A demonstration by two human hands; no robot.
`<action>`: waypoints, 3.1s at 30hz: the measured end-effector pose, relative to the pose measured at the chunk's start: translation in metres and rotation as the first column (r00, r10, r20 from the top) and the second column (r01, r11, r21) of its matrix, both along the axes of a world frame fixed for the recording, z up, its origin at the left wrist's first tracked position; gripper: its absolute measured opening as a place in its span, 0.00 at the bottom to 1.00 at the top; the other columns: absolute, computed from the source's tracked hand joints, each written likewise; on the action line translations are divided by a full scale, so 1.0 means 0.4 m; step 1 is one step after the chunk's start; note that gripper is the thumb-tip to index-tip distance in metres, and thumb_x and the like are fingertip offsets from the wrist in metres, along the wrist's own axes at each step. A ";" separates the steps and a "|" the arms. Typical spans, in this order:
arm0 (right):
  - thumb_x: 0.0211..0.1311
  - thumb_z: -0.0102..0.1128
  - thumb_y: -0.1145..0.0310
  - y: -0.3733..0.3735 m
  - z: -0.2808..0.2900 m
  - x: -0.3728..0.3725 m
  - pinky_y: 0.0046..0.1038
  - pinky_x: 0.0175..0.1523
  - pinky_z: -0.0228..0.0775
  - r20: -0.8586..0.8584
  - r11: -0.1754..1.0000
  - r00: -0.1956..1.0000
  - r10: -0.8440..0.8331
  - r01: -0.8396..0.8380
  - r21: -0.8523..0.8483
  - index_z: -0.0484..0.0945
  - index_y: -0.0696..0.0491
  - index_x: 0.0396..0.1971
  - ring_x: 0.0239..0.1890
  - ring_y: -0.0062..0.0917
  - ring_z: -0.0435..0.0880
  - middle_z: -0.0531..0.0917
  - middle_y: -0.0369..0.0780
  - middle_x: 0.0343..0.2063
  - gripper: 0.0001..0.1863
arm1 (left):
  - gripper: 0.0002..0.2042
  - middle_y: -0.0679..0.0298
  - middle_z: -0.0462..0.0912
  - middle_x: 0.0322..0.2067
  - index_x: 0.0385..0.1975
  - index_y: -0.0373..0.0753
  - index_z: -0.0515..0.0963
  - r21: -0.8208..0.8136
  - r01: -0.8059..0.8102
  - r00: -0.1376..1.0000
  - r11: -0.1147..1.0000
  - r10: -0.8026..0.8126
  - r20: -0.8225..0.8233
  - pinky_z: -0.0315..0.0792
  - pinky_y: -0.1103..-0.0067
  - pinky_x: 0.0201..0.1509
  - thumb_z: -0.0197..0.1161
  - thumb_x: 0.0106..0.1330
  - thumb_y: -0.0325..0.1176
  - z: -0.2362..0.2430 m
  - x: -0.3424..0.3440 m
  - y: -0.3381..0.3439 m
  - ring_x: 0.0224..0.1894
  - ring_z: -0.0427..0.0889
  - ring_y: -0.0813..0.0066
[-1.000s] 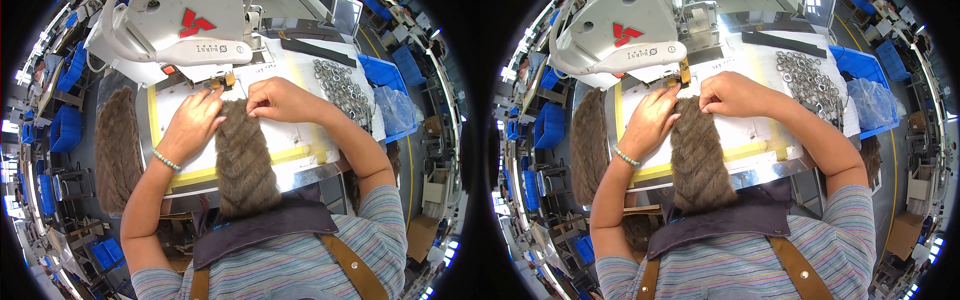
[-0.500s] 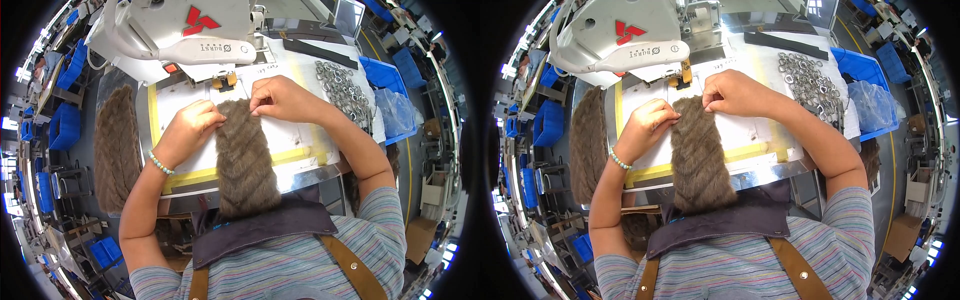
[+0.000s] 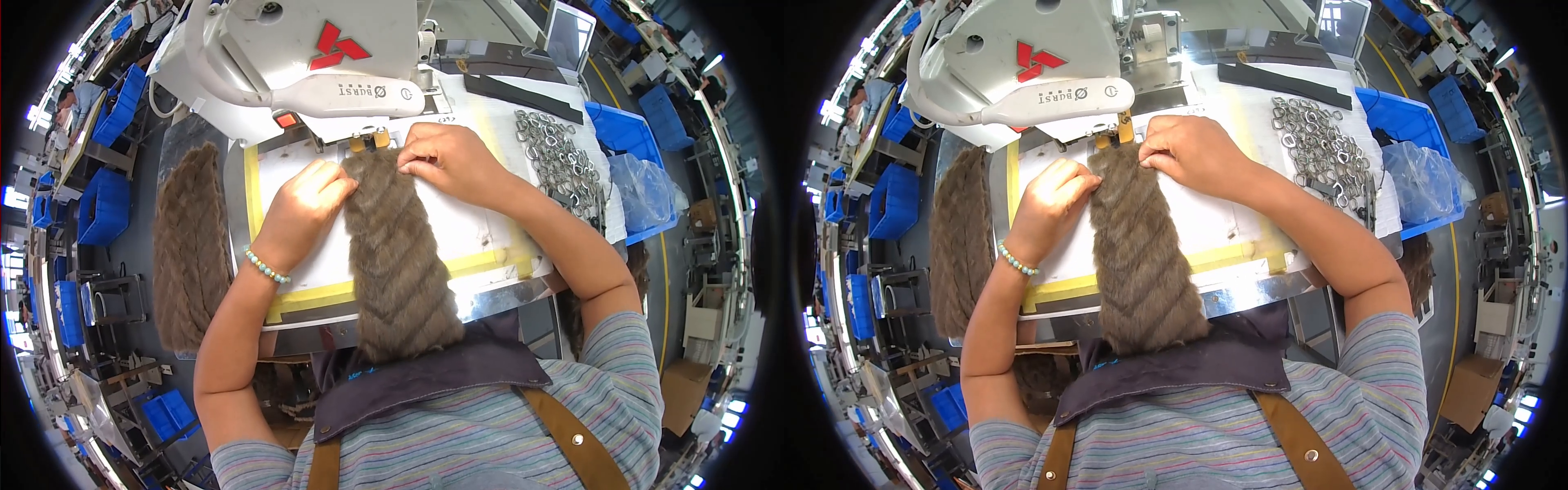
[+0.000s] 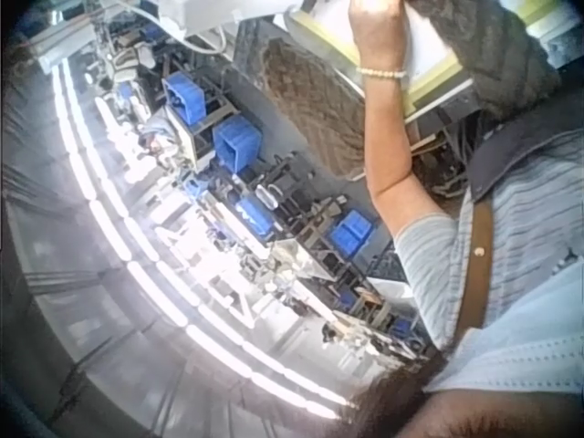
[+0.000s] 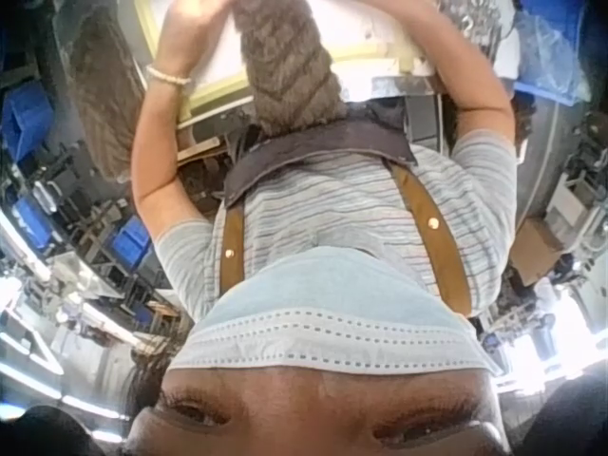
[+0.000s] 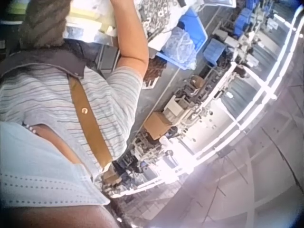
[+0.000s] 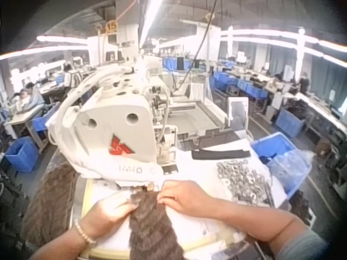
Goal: Attaching metal D-rings and leather tabs to faux-fur strips using an industrial sewing machine.
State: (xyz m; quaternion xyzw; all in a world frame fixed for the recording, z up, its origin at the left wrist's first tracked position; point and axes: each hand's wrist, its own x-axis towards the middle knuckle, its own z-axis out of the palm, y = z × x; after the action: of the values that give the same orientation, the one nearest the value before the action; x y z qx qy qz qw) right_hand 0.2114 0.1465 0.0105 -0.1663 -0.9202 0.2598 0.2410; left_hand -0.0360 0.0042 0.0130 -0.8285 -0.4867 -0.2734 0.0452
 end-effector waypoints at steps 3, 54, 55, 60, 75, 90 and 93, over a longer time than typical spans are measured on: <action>0.66 0.72 0.70 0.004 -0.005 -0.002 0.29 0.39 0.76 -0.023 1.000 0.999 -0.028 0.028 0.003 0.89 0.56 0.38 0.33 0.28 0.85 0.86 0.37 0.33 0.06 | 0.08 0.60 0.84 0.34 0.36 0.34 0.84 0.002 -0.014 0.999 1.000 0.014 0.041 0.81 0.69 0.41 0.73 0.58 0.17 0.000 0.002 0.009 0.37 0.85 0.60; 0.58 0.68 0.73 0.007 -0.041 -0.014 0.35 0.51 0.82 -0.050 0.895 0.999 -0.020 0.040 0.444 0.85 0.53 0.40 0.49 0.33 0.86 0.88 0.37 0.46 0.09 | 0.05 0.54 0.90 0.41 0.37 0.33 0.84 0.144 -0.155 0.986 0.977 0.163 -0.045 0.80 0.63 0.52 0.67 0.63 0.22 -0.051 0.014 0.044 0.45 0.88 0.56; 0.58 0.68 0.73 0.010 -0.042 -0.013 0.35 0.51 0.82 -0.051 0.892 0.998 -0.025 0.045 0.450 0.85 0.53 0.40 0.49 0.33 0.86 0.88 0.37 0.46 0.09 | 0.05 0.54 0.90 0.41 0.37 0.33 0.84 0.151 -0.150 0.986 0.977 0.158 -0.045 0.80 0.63 0.52 0.67 0.63 0.22 -0.051 0.014 0.045 0.45 0.88 0.56; 0.59 0.66 0.71 0.017 -0.050 -0.025 0.36 0.48 0.81 -0.182 0.893 0.983 0.012 0.071 0.445 0.83 0.53 0.37 0.46 0.34 0.84 0.85 0.36 0.39 0.07 | 0.05 0.54 0.89 0.39 0.37 0.33 0.84 0.181 -0.156 0.987 0.971 0.163 -0.019 0.80 0.64 0.49 0.67 0.62 0.21 -0.046 0.019 0.044 0.41 0.87 0.54; 0.61 0.61 0.70 0.040 -0.069 -0.022 0.34 0.55 0.77 0.076 0.846 0.995 0.066 -0.096 0.524 0.82 0.51 0.43 0.54 0.30 0.84 0.86 0.34 0.47 0.10 | 0.10 0.48 0.89 0.47 0.45 0.31 0.82 0.124 -0.158 0.979 0.980 0.172 -0.111 0.79 0.59 0.57 0.61 0.65 0.19 -0.037 0.012 0.017 0.50 0.86 0.47; 0.63 0.60 0.69 0.035 -0.057 -0.002 0.35 0.52 0.79 0.150 0.841 0.988 0.045 -0.118 0.529 0.81 0.51 0.37 0.51 0.31 0.86 0.88 0.36 0.46 0.05 | 0.17 0.47 0.85 0.57 0.54 0.27 0.79 -0.017 -0.154 0.968 0.988 0.147 -0.204 0.77 0.60 0.65 0.59 0.65 0.21 -0.015 0.024 0.000 0.61 0.82 0.47; 0.63 0.60 0.69 0.028 -0.048 -0.013 0.35 0.53 0.80 0.168 0.851 0.983 0.080 -0.155 0.501 0.82 0.52 0.39 0.51 0.32 0.86 0.88 0.37 0.47 0.07 | 0.17 0.47 0.84 0.58 0.54 0.27 0.79 -0.013 -0.217 0.941 0.976 0.205 -0.270 0.77 0.60 0.64 0.59 0.65 0.21 0.009 0.031 -0.023 0.61 0.82 0.47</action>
State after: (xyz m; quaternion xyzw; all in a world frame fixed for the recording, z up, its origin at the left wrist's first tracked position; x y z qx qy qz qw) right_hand 0.2063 0.1575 -0.0087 -0.0574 -0.9792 0.0078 0.1946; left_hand -0.0237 -0.0049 0.0168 -0.8016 -0.5677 -0.1423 0.1217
